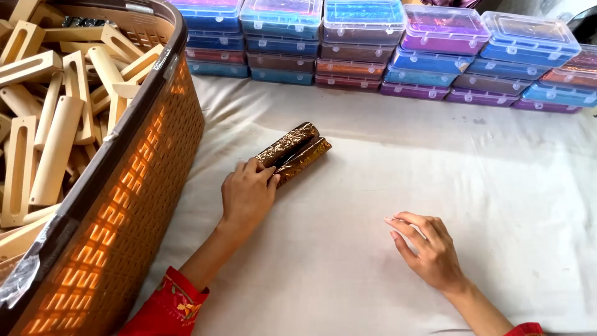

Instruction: Cleaning and assembling wooden bangle-making tools by wiping them with a cloth and joining segments.

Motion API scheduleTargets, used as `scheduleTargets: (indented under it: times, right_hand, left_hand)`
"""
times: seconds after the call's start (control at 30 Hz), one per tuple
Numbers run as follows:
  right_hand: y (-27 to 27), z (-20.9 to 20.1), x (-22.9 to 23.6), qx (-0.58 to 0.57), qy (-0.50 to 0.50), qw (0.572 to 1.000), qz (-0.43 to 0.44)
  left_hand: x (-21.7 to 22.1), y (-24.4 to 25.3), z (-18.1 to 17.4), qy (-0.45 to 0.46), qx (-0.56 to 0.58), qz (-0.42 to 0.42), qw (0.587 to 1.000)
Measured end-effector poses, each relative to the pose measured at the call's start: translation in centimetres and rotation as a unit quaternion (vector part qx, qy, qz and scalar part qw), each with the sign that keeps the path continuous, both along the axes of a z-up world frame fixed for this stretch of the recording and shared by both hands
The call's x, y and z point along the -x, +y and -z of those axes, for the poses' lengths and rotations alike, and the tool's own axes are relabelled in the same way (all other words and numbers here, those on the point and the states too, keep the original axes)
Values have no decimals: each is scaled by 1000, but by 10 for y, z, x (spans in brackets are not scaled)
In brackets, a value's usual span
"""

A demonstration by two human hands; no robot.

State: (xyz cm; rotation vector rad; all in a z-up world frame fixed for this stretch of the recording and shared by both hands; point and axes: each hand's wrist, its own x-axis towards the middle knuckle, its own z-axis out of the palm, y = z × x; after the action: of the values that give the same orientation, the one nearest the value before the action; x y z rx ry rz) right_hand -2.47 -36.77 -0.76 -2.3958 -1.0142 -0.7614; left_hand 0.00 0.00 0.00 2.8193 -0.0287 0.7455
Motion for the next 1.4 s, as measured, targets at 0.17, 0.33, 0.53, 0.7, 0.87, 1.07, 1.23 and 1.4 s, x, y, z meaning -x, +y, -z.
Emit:
scheduleTargets:
  times: [0.17,0.33,0.53,0.7,0.87,1.07,1.23,1.4]
  right_hand:
    - [1,-1,0,-4,2,1000,5]
    - [-2,5,-2,-5,21,1000,7]
    - [5,-7,1,-18,7,1000,21]
    - [-3,-4,0,-5,14,999,-37]
    - [-4,8,1,-24,23,999,-22]
    - [-13,5,-15,10,-31,999,23]
    - [-112,-48,-50,20,-112,965,236]
    - [-256,-122,-4,-69,-96,778,617]
  left_hand:
    - [0,4,-16,-6,-40,-14,999]
    - [0,6,-20,-20,-31,-7,999]
    - [-1,15,-11,-45,-6,50,998]
    - [2,18,-14,-29,-3,35,999]
    - [-4,-14,28,-48,-7,198,979]
    - [27,-78,165,-139,-164,376,901]
    - [2,-70,224,218,-352,370,832]
    - [4,-104,147,411,-432,332,731]
